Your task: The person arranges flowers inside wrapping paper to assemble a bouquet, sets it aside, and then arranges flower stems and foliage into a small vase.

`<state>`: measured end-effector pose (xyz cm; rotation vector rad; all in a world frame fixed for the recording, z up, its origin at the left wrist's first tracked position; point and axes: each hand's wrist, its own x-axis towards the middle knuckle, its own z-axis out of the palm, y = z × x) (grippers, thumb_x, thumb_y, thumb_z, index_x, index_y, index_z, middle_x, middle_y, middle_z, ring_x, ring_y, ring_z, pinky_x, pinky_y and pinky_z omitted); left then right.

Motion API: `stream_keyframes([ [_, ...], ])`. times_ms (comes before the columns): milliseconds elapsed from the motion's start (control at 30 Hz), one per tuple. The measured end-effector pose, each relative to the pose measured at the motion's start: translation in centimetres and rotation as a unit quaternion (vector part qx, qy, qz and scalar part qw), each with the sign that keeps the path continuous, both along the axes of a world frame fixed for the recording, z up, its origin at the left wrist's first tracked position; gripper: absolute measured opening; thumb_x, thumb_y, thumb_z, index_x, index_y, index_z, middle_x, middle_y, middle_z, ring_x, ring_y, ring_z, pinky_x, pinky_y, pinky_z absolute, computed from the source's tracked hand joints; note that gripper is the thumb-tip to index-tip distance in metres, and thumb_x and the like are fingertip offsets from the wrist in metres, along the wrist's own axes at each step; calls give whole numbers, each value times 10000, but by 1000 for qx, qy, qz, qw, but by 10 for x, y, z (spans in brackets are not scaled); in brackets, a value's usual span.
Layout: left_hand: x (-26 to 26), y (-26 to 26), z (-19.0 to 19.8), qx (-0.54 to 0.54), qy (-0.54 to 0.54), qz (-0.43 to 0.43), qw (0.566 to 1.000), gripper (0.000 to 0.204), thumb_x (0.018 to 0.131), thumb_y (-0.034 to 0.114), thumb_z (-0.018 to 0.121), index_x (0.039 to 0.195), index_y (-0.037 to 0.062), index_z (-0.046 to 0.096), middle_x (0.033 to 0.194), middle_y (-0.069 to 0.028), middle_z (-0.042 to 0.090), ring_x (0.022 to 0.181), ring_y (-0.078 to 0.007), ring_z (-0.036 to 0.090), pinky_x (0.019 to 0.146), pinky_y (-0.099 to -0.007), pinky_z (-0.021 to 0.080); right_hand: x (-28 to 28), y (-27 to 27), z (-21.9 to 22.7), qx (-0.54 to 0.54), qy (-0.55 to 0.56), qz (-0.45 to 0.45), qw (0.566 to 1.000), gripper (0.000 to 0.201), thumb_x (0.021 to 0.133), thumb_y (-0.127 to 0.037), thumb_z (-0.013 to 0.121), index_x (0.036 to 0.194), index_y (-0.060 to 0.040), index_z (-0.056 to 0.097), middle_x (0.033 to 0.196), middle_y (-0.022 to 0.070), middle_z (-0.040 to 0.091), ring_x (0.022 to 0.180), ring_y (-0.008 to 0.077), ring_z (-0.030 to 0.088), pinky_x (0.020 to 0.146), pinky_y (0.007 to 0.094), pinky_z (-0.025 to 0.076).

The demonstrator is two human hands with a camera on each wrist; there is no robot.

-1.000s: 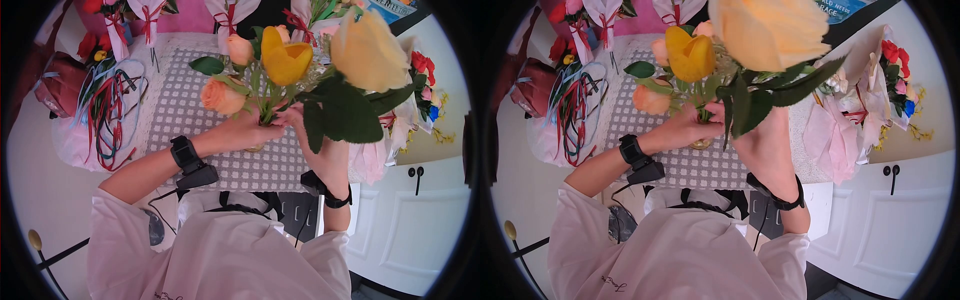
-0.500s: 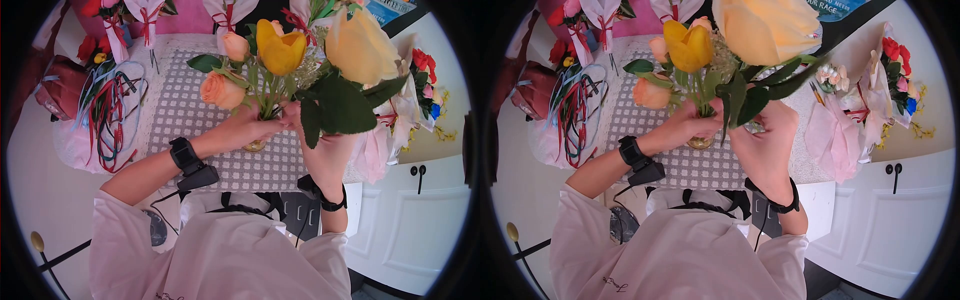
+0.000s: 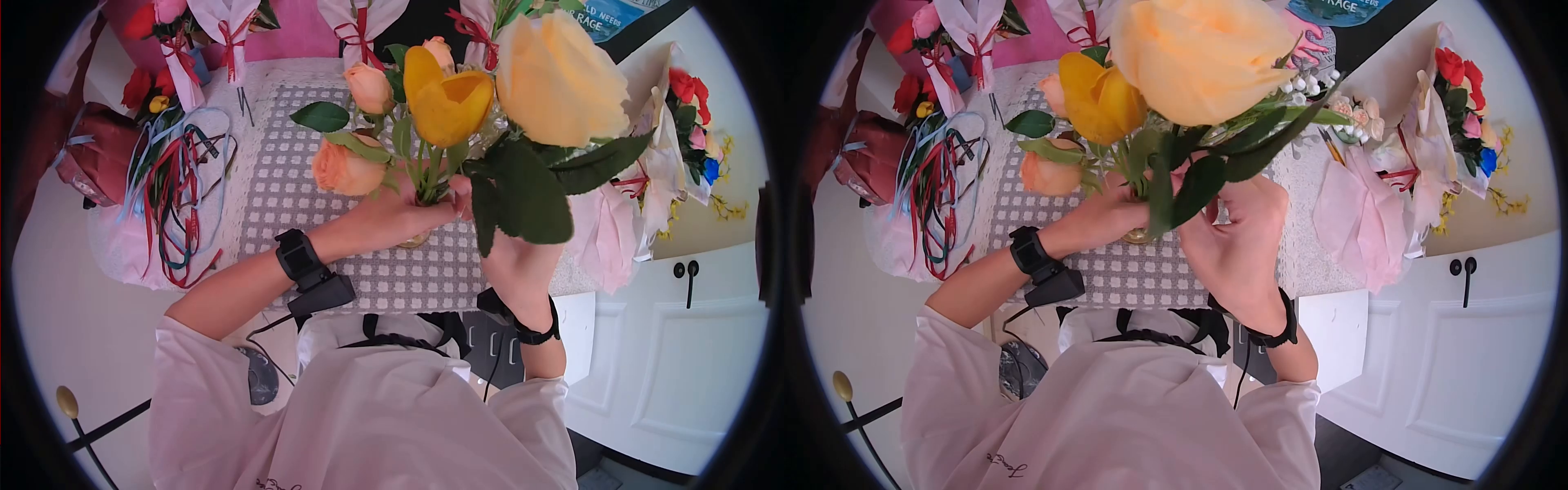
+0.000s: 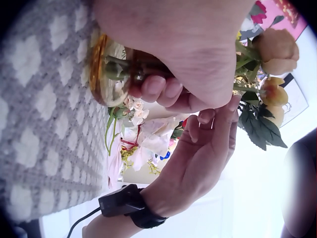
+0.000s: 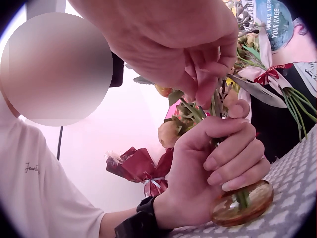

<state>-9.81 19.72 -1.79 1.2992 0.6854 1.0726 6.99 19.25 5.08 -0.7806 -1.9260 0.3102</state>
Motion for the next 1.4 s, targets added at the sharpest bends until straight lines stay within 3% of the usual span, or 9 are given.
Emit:
stream_keyframes([
  [300, -2, 2, -5, 9, 13, -32, 999, 333, 958, 156, 600, 1277, 73, 551, 912, 16, 633, 638, -12, 484, 498, -200, 355, 3, -2, -15, -40, 3, 15, 999, 179, 770, 58, 680, 936, -1, 709, 718, 111, 642, 611, 294, 595, 571, 338, 455],
  [400, -3, 0, -5, 11, 14, -21, 1000, 372, 962, 166, 591, 1320, 77, 544, 885, 31, 613, 636, -4, 470, 498, -199, 349, 3, -3, -18, -18, 4, 32, 999, 141, 789, 31, 712, 927, 3, 702, 723, 108, 648, 607, 278, 604, 578, 335, 458],
  [433, -3, -2, -2, 11, 14, -21, 1000, 372, 962, 166, 591, 1320, 77, 544, 885, 31, 613, 636, -4, 470, 498, -199, 349, 7, -7, -20, -56, -13, 38, 998, 138, 862, 30, 683, 999, 14, 694, 842, 83, 671, 720, 194, 627, 664, 299, 496],
  [500, -3, -6, 9, -35, 79, 26, 996, 137, 920, 74, 621, 1046, 35, 657, 968, -10, 663, 897, -85, 612, 758, -249, 488, 9, -9, -26, -95, -31, 44, 994, 139, 935, 29, 654, 1070, 24, 686, 960, 57, 694, 834, 110, 650, 750, 264, 535],
  [600, -4, -7, 19, -17, 100, 2, 995, 194, 919, 74, 618, 1108, 39, 647, 959, -11, 655, 869, -88, 607, 763, -244, 487, 7, -10, -27, -131, 0, 9, 991, 132, 939, 38, 647, 1065, 35, 684, 923, 54, 699, 781, 103, 648, 725, 257, 532],
  [900, 1, -2, 1, -39, 41, 0, 998, 341, 963, 234, 615, 1262, 83, 556, 838, 50, 553, 560, -31, 432, 485, -226, 344, -5, -19, -3, -165, 66, -7, 984, 78, 928, 33, 674, 998, 67, 671, 841, 55, 696, 637, 96, 620, 592, 238, 490],
  [1033, 0, 1, -4, -46, 48, -6, 998, 315, 966, 243, 622, 1226, 79, 552, 836, 49, 548, 554, -38, 437, 479, -232, 344, -14, -26, 6, -229, 176, -36, 957, 55, 916, 48, 680, 965, 67, 664, 853, 56, 695, 626, 96, 613, 587, 236, 481],
  [1200, 3, 1, -10, -62, 62, 4, 996, 457, 967, 376, 628, 1314, 102, 513, 794, 55, 524, 570, -36, 441, 504, -237, 357, -7, -26, 21, -117, 151, -83, 978, 90, 923, 43, 670, 999, 68, 628, 893, 95, 703, 607, 114, 612, 565, 223, 444],
  [1400, 0, -1, 4, -93, 42, -13, 995, 204, 970, 124, 638, 1151, 83, 553, 899, 41, 535, 668, -21, 466, 557, -210, 363, 10, -28, 33, -108, 212, -31, 971, 118, 897, 112, 652, 1006, 111, 607, 948, 180, 687, 755, 226, 715, 680, 305, 586],
])
